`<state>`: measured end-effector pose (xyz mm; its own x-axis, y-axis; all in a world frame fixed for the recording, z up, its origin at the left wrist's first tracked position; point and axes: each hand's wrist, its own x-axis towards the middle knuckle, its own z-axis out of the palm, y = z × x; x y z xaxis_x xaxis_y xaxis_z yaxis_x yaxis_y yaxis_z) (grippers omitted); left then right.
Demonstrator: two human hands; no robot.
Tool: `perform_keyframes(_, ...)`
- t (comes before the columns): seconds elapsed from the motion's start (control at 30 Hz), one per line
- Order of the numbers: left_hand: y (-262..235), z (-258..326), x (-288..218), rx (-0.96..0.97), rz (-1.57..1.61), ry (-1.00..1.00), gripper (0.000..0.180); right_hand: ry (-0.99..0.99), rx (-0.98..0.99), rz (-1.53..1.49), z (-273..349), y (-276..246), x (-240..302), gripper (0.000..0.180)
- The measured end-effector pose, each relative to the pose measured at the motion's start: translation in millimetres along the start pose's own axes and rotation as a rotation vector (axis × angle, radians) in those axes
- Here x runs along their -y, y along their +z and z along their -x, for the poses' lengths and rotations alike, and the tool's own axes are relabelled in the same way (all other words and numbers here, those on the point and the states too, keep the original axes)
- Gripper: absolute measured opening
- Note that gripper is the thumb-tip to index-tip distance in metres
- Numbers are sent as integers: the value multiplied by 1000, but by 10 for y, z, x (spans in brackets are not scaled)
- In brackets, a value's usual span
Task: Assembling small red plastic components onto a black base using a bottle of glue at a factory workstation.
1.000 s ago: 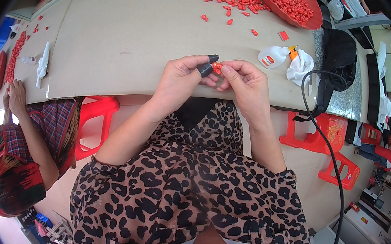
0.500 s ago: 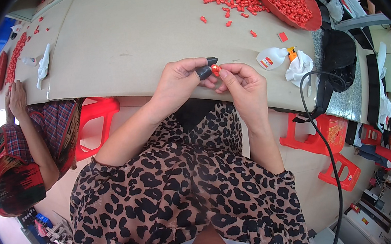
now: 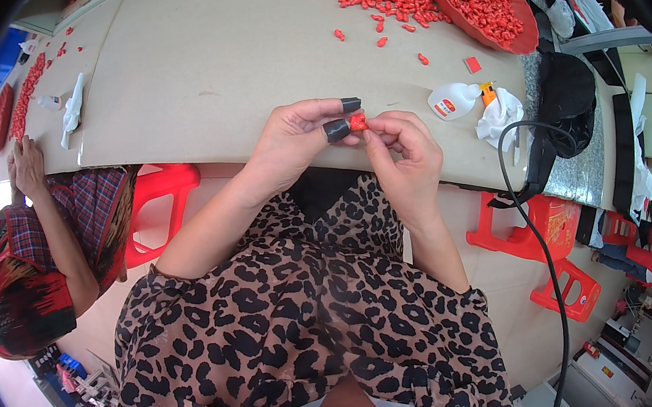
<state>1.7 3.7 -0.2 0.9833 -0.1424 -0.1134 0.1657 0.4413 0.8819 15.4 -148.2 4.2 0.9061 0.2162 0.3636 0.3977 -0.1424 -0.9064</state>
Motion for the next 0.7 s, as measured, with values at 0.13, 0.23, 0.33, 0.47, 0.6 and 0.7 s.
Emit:
perform_keyframes(0.13,10,3,12,-10,5,16,24,54,-13,-53,6,-7,0,11)
perform_keyframes(0.23,-6,3,8,8,-6,13,25,38,-23,-79,6,-1,-28,11)
perform_keyframes(0.33,-2,1,-24,10,-3,-27,26,29,-20,-103,-8,-4,-39,12)
perform_keyframes(0.47,10,-15,-32,22,-3,-11,26,-6,7,-59,-34,-27,-46,13)
perform_keyframes(0.6,59,-49,-89,-1,1,-60,26,-8,-50,-45,-53,-90,-18,12)
perform_keyframes(0.7,-6,-187,-185,-47,14,-96,26,177,-148,-251,-1,-108,-153,11)
